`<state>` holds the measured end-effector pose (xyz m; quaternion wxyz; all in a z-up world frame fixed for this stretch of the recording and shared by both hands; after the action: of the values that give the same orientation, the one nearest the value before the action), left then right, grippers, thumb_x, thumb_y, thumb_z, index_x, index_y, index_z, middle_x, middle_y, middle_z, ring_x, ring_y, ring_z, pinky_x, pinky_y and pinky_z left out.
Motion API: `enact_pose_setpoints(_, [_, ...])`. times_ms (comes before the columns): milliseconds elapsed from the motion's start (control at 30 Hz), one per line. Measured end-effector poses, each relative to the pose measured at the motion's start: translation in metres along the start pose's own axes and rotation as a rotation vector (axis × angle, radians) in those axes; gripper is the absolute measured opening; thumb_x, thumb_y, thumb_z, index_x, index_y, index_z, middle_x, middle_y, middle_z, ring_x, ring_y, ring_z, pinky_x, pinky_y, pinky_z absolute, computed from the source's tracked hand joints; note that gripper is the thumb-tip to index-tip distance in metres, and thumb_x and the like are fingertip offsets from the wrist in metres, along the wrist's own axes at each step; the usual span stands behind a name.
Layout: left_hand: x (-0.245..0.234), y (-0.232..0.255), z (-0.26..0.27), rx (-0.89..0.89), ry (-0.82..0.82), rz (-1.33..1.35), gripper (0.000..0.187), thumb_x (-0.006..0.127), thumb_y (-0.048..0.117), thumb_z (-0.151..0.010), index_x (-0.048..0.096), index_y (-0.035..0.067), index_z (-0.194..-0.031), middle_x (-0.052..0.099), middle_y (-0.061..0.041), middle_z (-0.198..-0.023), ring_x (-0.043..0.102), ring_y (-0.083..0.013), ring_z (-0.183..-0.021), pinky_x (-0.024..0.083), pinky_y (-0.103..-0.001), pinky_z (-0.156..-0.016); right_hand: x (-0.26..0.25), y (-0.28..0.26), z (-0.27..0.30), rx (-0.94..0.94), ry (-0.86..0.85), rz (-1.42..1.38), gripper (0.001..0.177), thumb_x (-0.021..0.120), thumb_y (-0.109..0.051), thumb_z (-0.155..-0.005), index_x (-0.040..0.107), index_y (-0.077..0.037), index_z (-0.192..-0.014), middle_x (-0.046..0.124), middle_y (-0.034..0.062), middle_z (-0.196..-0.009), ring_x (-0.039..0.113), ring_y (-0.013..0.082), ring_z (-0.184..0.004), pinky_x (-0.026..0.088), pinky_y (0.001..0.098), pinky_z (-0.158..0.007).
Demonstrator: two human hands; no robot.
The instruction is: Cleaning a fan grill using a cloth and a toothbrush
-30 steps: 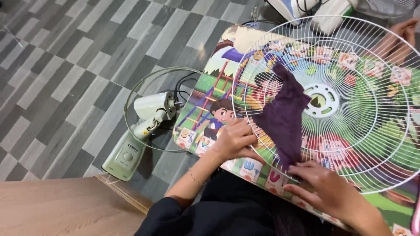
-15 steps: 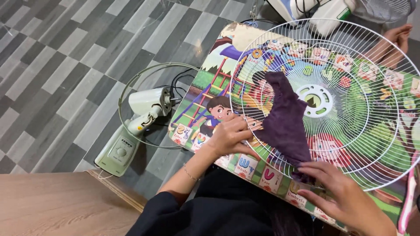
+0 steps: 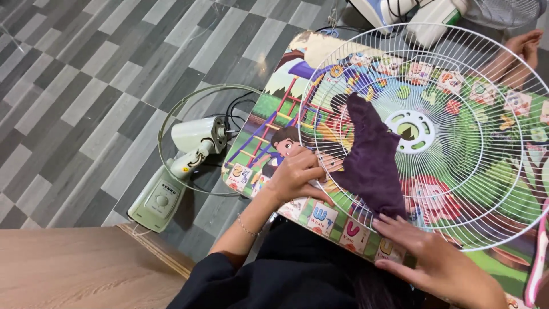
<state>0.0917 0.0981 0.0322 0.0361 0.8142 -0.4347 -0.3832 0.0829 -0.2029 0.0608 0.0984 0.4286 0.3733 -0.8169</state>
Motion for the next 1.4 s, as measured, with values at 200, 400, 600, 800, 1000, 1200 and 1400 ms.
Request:
enact_pose_setpoints(200, [-0.006,0.0,-0.006,0.061,-0.048,-0.024,0.05,0.08,0.057,-0.067,0.058,0.013,-0.071,0.045,0.001,-0.075,0.045,-0.0191,-0.073,0.038,-0.035,-0.077,0.006,0.022,0.0,-0.049,0.237,0.07,0.057,0.084,-0.056,-0.069,0.08,-0.022,-0.114,0.079,-0.0068,-0.123,0.078,0.0144,-0.106,0.048,0.0355,-0.111])
enact_pose_setpoints(400, [-0.039,-0.011,-0.008,0.031,-0.188,-0.02,0.047,0.076,0.057,-0.074,0.063,0.012,-0.075,0.048,0.0,-0.082,0.053,-0.0205,-0.085,0.036,-0.045,-0.106,0.044,0.165,0.001,-0.07,0.306,0.312,0.079,0.084,-0.061,-0.061,0.068,-0.016,-0.124,0.065,0.0067,-0.141,0.066,0.0289,-0.126,0.061,0.0468,-0.1])
enact_pose_setpoints(600, [0.03,0.056,0.013,0.133,-0.337,-0.051,0.044,0.085,0.05,-0.074,0.077,0.034,-0.115,0.068,0.013,-0.121,0.06,-0.009,-0.122,0.041,-0.055,-0.111,0.093,0.327,-0.032,-0.015,0.526,0.408,0.063,0.089,-0.052,-0.048,0.082,-0.017,-0.099,0.082,-0.0027,-0.098,0.08,0.016,-0.096,0.066,0.0308,-0.093])
enact_pose_setpoints(800, [0.1,0.074,0.024,0.276,-0.286,-0.108,0.03,0.069,0.024,-0.086,0.063,0.03,-0.115,0.069,0.009,-0.114,0.066,-0.016,-0.096,0.048,-0.033,-0.086,0.152,0.511,-0.078,-0.566,0.439,1.029,0.078,0.032,-0.086,-0.079,0.029,-0.06,-0.152,0.028,-0.015,-0.162,0.031,0.0029,-0.141,0.007,0.0719,-0.123])
enact_pose_setpoints(1000, [0.101,0.065,0.029,0.246,-0.173,-0.016,0.019,0.067,0.015,-0.093,0.068,0.027,-0.107,0.07,0.01,-0.107,0.061,-0.0142,-0.08,0.049,-0.032,-0.074,0.086,0.461,-0.086,-0.663,0.307,0.607,0.063,0.038,-0.057,-0.087,0.043,-0.039,-0.147,0.038,-0.0049,-0.16,0.036,0.0102,-0.145,0.018,0.0566,-0.124])
enact_pose_setpoints(1200, [0.064,0.046,0.022,0.265,-0.074,-0.052,0.011,0.066,0.03,-0.095,0.068,0.02,-0.1,0.065,0.002,-0.1,0.06,-0.0197,-0.084,0.048,-0.036,-0.08,0.106,0.377,-0.072,-0.738,0.122,0.106,0.047,0.044,-0.021,-0.096,0.059,-0.012,-0.14,0.05,0.0077,-0.157,0.043,0.0195,-0.15,0.032,0.039,-0.126])
enact_pose_setpoints(1400, [0.047,0.078,0.016,0.179,-0.268,-0.21,0.05,0.077,0.043,-0.081,0.06,0.021,-0.123,0.063,0.005,-0.122,0.058,-0.0186,-0.106,0.04,-0.036,-0.091,0.173,0.41,-0.132,0.114,-0.656,0.69,0.07,0.027,-0.068,-0.101,0.005,-0.041,-0.161,-0.008,0.0021,-0.172,-0.008,0.0263,-0.16,0.005,0.0561,-0.13])
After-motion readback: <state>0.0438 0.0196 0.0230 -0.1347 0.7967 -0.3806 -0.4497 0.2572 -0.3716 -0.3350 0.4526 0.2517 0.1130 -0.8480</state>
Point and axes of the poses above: each hand's wrist, its own z-axis away from the middle knuckle, its own x-axis out of the palm, y = z × x, the point moved 3 cm from there along -z, towards the middle knuckle
